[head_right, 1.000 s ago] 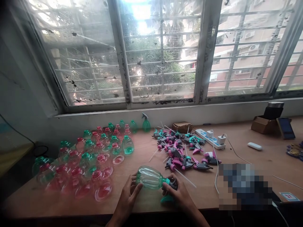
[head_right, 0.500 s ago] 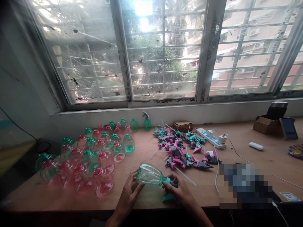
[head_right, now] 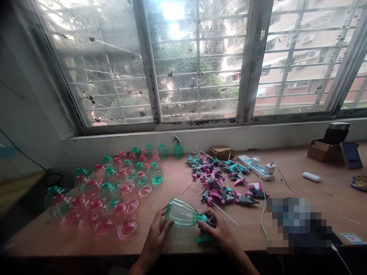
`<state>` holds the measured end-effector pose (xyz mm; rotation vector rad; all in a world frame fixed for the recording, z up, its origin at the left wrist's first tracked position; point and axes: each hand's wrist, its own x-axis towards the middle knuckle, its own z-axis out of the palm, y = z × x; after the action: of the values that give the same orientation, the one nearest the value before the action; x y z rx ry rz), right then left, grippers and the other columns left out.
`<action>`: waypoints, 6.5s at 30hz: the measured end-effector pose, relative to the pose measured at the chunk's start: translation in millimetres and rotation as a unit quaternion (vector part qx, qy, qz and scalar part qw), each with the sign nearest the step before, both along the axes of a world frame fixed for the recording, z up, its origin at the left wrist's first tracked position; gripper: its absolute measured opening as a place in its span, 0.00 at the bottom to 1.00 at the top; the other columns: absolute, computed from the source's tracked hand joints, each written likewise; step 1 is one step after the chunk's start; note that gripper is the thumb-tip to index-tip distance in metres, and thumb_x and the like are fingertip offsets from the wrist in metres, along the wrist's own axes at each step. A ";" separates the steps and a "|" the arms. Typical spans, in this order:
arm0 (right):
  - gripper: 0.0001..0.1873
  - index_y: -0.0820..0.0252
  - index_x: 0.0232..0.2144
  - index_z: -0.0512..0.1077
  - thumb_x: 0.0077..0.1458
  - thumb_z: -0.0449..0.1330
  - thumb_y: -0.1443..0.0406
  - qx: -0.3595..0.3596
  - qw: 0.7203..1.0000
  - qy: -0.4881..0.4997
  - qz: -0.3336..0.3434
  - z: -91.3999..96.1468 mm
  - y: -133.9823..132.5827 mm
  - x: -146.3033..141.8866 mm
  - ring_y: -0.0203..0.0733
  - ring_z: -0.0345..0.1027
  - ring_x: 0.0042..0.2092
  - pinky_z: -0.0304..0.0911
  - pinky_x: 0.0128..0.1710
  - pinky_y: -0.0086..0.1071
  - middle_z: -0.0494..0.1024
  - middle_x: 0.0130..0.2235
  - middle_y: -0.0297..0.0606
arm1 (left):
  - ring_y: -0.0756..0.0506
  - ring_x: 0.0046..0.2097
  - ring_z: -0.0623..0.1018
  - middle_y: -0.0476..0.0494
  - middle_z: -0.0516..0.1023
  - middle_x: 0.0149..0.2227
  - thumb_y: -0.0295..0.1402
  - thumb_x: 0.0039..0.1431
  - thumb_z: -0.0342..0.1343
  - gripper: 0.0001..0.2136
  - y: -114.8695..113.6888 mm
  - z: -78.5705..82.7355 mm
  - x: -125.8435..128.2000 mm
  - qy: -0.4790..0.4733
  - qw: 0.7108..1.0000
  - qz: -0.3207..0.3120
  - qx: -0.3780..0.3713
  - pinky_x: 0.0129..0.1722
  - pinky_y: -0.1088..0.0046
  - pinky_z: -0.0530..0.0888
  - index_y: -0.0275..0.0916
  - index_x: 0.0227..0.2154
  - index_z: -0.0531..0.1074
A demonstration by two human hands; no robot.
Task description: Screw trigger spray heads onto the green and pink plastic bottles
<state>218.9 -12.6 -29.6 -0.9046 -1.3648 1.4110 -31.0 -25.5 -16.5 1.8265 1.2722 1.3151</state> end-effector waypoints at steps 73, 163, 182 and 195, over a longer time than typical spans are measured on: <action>0.16 0.58 0.36 0.69 0.55 0.66 0.53 0.025 1.000 -0.011 -0.013 -2.8 0.8 -0.7 0.43 0.74 0.28 0.68 0.31 0.35 0.82 0.25 0.34 | 0.35 0.66 0.62 0.38 0.64 0.63 0.40 0.61 0.59 0.20 -3.9 4.0 2.8 0.044 0.998 0.022 0.030 0.63 0.48 0.62 0.46 0.56 0.68; 0.19 0.59 0.39 0.70 0.52 0.69 0.55 0.053 0.998 -0.028 -0.024 -7.6 1.5 -4.6 0.47 0.77 0.33 0.72 0.36 0.40 0.81 0.31 0.38 | 0.38 0.42 0.82 0.33 0.80 0.48 0.45 0.61 0.57 0.18 -10.1 10.1 7.4 -0.081 0.992 -0.011 -0.101 0.44 0.62 0.78 0.38 0.46 0.65; 0.16 0.59 0.40 0.69 0.55 0.67 0.57 0.049 0.999 -0.018 0.001 -4.5 1.0 -2.4 0.45 0.76 0.32 0.72 0.35 0.39 0.81 0.29 0.35 | 0.37 0.58 0.75 0.38 0.76 0.55 0.41 0.62 0.58 0.20 -5.4 8.8 5.1 -0.006 0.998 -0.020 -0.052 0.58 0.58 0.69 0.42 0.54 0.66; 0.18 0.58 0.40 0.73 0.51 0.69 0.55 0.122 0.982 -0.114 -0.092 -8.0 -2.3 -2.5 0.48 0.75 0.36 0.73 0.37 0.39 0.78 0.35 0.37 | 0.39 0.42 0.81 0.41 0.82 0.40 0.44 0.64 0.54 0.12 -7.0 11.7 8.0 -0.016 0.997 0.027 -0.074 0.44 0.63 0.75 0.41 0.42 0.70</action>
<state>216.4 -15.0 -37.6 -1.0215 -1.5416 0.9980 -22.9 -32.5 -4.8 1.6736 1.3711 1.2387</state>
